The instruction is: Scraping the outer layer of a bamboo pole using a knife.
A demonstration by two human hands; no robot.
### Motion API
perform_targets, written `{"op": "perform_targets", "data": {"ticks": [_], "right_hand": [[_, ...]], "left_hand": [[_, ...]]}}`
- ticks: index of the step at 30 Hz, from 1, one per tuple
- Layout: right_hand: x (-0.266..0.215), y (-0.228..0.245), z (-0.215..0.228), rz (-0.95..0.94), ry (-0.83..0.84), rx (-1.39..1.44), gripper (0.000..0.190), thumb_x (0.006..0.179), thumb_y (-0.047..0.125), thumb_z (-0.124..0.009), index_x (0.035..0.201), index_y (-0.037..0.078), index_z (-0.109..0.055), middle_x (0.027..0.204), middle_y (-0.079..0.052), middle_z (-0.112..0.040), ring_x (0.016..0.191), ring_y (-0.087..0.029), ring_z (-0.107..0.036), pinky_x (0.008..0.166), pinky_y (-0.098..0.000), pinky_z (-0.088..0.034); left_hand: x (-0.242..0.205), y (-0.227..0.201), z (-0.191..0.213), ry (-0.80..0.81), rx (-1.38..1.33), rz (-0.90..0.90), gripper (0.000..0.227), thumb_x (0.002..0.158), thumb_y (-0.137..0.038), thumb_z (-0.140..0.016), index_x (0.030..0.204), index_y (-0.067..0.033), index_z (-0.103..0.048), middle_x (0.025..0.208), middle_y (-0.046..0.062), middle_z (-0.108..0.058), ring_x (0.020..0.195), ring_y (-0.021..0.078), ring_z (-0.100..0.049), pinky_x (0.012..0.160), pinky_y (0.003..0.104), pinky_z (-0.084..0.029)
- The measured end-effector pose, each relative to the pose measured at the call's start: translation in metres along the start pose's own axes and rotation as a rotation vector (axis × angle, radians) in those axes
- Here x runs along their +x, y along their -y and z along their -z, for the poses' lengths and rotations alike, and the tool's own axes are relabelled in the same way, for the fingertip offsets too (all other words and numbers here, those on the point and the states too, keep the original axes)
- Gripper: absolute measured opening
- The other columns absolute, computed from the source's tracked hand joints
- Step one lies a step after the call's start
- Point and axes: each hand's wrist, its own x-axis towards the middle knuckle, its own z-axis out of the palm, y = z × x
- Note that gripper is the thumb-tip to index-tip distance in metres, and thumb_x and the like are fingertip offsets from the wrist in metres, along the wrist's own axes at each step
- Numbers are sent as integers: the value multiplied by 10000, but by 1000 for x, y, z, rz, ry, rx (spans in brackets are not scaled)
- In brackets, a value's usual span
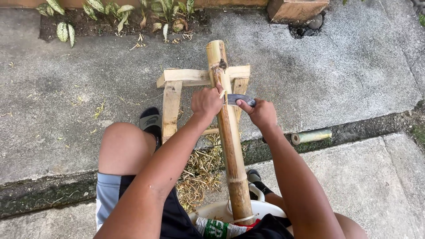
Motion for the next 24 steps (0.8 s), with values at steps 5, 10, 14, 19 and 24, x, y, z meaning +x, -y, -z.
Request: {"op": "perform_targets", "data": {"ticks": [5,10,14,19,24], "right_hand": [[-11,-4,0,-12,20,5,865,784,841,-602,685,-16,-654,547,-171,-623,548,-343,-678,598,-474,-559],[-23,-1,2,-75,60,2,854,775,842,-603,675,-5,-649,540,-144,-615,540,-309,-679,581,-464,-564],[-33,-3,4,-77,80,10,841,770,847,-590,661,15,-639,519,-126,-605,521,-288,-667,564,-462,-562],[-47,-8,2,-65,81,-2,842,782,845,-587,649,14,-626,509,-128,-594,506,-292,-653,559,-458,-555],[-65,-11,7,-75,94,32,823,766,830,-608,654,15,-632,509,-126,-597,508,-293,-658,559,-455,-549]], "left_hand": [[-15,-7,10,34,-32,5,637,1105,-392,-331,676,-156,-739,514,82,-645,424,253,-641,462,429,-522],[-27,-9,10,127,-9,30,667,1128,-425,-297,692,-148,-719,504,35,-629,399,195,-623,409,389,-516],[-34,-8,4,107,-5,25,678,1114,-445,-287,673,-159,-716,478,19,-582,377,176,-575,382,393,-477],[-49,-11,5,111,25,16,647,1092,-445,-325,664,-150,-710,458,19,-561,367,173,-568,399,389,-469],[-71,-16,14,141,-105,13,685,1116,-360,-272,626,-111,-680,424,45,-526,323,221,-545,372,419,-477]]}}
